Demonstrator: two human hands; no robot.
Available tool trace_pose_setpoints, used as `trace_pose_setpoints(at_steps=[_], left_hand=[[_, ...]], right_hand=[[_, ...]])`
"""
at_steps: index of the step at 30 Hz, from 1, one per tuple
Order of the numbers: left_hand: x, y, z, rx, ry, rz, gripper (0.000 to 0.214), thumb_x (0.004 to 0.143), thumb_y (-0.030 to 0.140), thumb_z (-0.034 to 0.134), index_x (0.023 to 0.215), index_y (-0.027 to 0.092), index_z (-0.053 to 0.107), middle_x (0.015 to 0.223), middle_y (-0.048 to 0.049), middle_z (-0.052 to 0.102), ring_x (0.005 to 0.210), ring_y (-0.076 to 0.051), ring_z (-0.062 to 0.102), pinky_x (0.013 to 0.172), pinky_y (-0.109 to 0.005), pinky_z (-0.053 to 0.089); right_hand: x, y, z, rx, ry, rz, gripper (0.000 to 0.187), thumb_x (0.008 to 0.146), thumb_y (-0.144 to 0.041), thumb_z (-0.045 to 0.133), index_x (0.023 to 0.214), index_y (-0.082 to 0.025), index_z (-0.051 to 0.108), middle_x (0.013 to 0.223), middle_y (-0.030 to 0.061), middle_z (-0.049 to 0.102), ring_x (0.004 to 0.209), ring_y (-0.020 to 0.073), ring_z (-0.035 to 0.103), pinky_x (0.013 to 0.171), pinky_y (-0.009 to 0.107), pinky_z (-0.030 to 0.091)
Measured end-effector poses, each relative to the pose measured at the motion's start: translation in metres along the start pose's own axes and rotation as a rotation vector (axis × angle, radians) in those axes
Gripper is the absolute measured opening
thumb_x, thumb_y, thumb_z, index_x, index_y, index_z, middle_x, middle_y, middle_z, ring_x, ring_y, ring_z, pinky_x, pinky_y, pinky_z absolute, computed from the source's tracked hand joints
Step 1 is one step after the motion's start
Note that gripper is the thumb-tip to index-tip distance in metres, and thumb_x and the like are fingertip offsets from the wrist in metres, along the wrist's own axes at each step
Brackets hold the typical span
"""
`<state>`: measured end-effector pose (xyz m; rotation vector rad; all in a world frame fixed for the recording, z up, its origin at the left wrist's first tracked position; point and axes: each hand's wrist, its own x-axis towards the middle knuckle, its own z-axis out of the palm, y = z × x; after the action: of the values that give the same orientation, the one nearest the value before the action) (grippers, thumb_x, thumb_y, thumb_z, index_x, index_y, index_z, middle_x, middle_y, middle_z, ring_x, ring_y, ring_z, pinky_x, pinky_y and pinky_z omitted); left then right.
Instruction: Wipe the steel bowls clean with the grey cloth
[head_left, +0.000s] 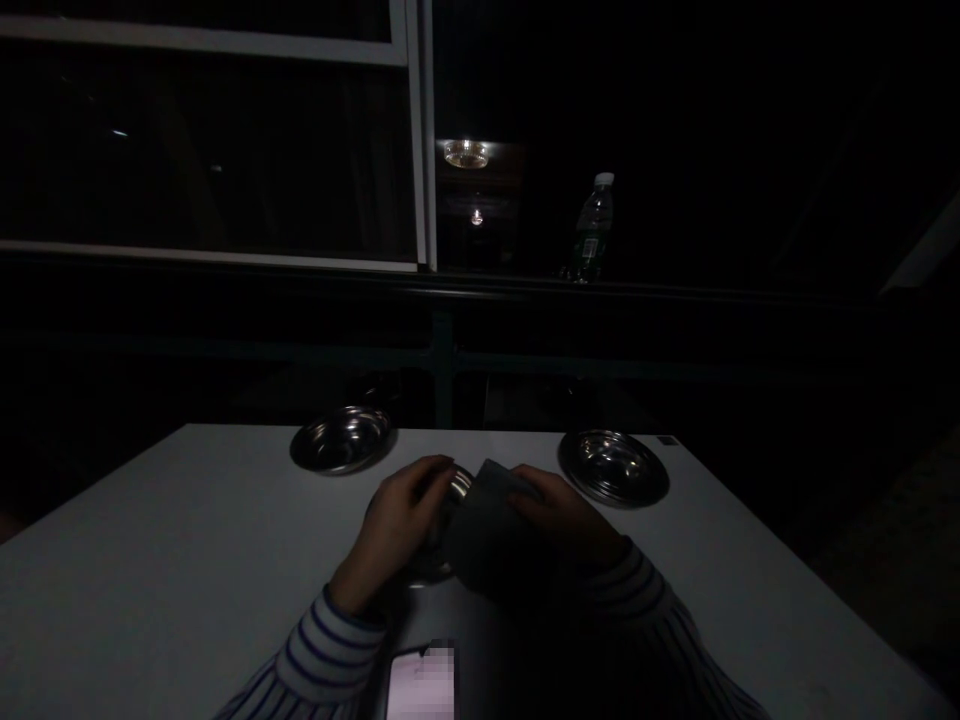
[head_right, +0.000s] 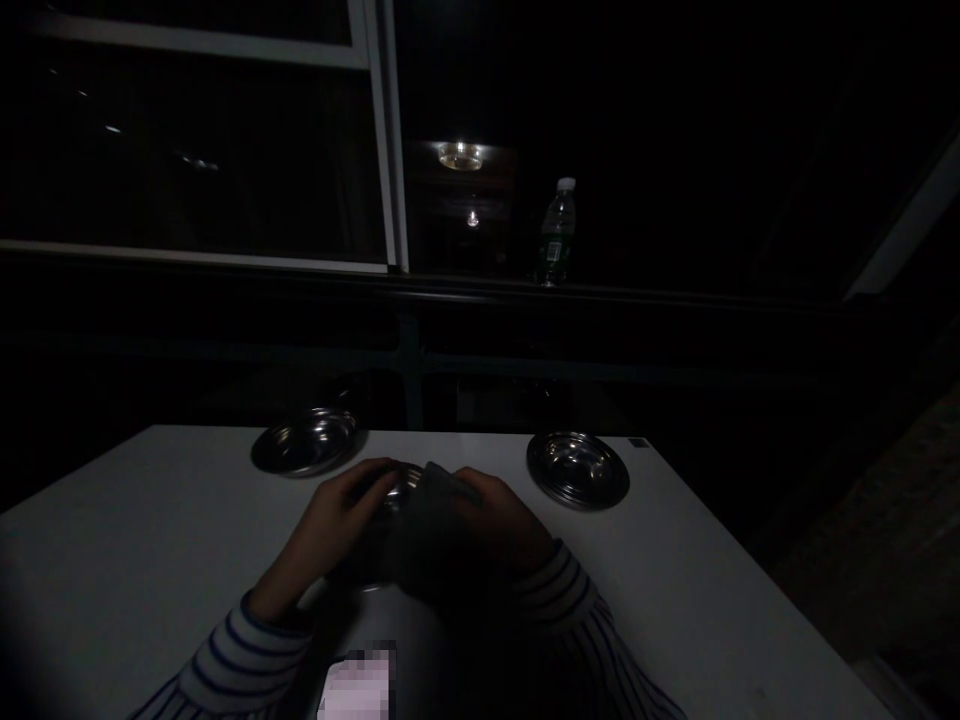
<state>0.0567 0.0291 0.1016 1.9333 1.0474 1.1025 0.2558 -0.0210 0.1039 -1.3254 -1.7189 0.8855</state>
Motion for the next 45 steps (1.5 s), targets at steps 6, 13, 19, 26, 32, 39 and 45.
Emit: trace_pose_setpoints(at_steps=[6, 13, 19, 26, 32, 39, 45], left_hand=[[-0.031, -0.020, -0.015, 0.313, -0.303, 0.102, 0.025, 0.079, 0.035, 0.051, 0.090, 0.022, 0.070, 0.094, -0.0076, 0.069, 0.091, -0.022, 0.061, 0.083, -0.033, 0.044], [-0.054, -0.037, 0.009, 0.548, -0.413, 0.184, 0.025, 0.080, 0.028, 0.051, 0.097, 0.020, 0.068, 0.100, -0.0118, 0.066, 0.096, -0.025, 0.059, 0.085, -0.038, 0.043], [-0.040, -0.030, -0.003, 0.491, -0.368, 0.218, 0.029, 0.082, 0.031, 0.048, 0.104, 0.024, 0.066, 0.105, -0.0096, 0.065, 0.099, -0.024, 0.057, 0.088, -0.037, 0.042], [-0.017, -0.022, -0.020, 0.290, -0.254, 0.103, 0.028, 0.081, 0.035, 0.049, 0.091, 0.023, 0.072, 0.092, -0.0088, 0.067, 0.086, -0.022, 0.059, 0.079, -0.033, 0.043], [-0.001, -0.013, -0.027, -0.073, -0.052, -0.189, 0.024, 0.073, 0.038, 0.060, 0.077, 0.019, 0.073, 0.072, -0.0050, 0.068, 0.070, -0.019, 0.060, 0.065, -0.027, 0.043], [-0.004, 0.001, -0.016, -0.632, 0.101, -0.491, 0.024, 0.066, 0.034, 0.069, 0.078, 0.014, 0.071, 0.069, -0.0045, 0.069, 0.063, -0.015, 0.059, 0.059, -0.024, 0.043], [-0.006, 0.014, 0.013, -1.034, 0.080, -0.484, 0.020, 0.072, 0.032, 0.064, 0.079, 0.014, 0.067, 0.068, -0.0021, 0.067, 0.060, -0.013, 0.059, 0.059, -0.024, 0.044]], right_hand=[[0.000, 0.006, -0.008, -0.138, 0.104, 0.019, 0.023, 0.083, -0.024, 0.044, 0.099, -0.017, 0.058, 0.096, 0.0047, 0.066, 0.093, 0.0186, 0.060, 0.079, 0.030, 0.045], [0.001, 0.012, -0.010, -0.251, 0.184, 0.015, 0.023, 0.085, -0.026, 0.042, 0.099, -0.017, 0.058, 0.098, 0.0061, 0.066, 0.095, 0.0190, 0.061, 0.080, 0.031, 0.046], [0.001, 0.013, -0.012, -0.271, 0.215, 0.015, 0.024, 0.085, -0.028, 0.043, 0.101, -0.017, 0.057, 0.099, 0.0068, 0.066, 0.095, 0.0199, 0.060, 0.080, 0.032, 0.045], [0.001, 0.011, -0.012, -0.265, 0.263, 0.057, 0.023, 0.083, -0.026, 0.042, 0.099, -0.017, 0.057, 0.097, 0.0072, 0.066, 0.094, 0.0213, 0.060, 0.082, 0.034, 0.043], [-0.002, 0.006, -0.013, -0.330, 0.312, 0.065, 0.023, 0.085, -0.029, 0.042, 0.100, -0.019, 0.057, 0.094, 0.0054, 0.067, 0.089, 0.0213, 0.061, 0.078, 0.033, 0.043], [0.000, -0.003, 0.014, -0.702, 0.576, -0.230, 0.024, 0.087, -0.020, 0.040, 0.102, -0.017, 0.059, 0.094, 0.0059, 0.067, 0.081, 0.0172, 0.061, 0.073, 0.028, 0.044], [0.003, -0.004, 0.062, -1.034, 0.665, -0.542, 0.030, 0.088, -0.022, 0.039, 0.110, -0.012, 0.057, 0.108, 0.0111, 0.061, 0.092, 0.0202, 0.056, 0.075, 0.030, 0.046]])
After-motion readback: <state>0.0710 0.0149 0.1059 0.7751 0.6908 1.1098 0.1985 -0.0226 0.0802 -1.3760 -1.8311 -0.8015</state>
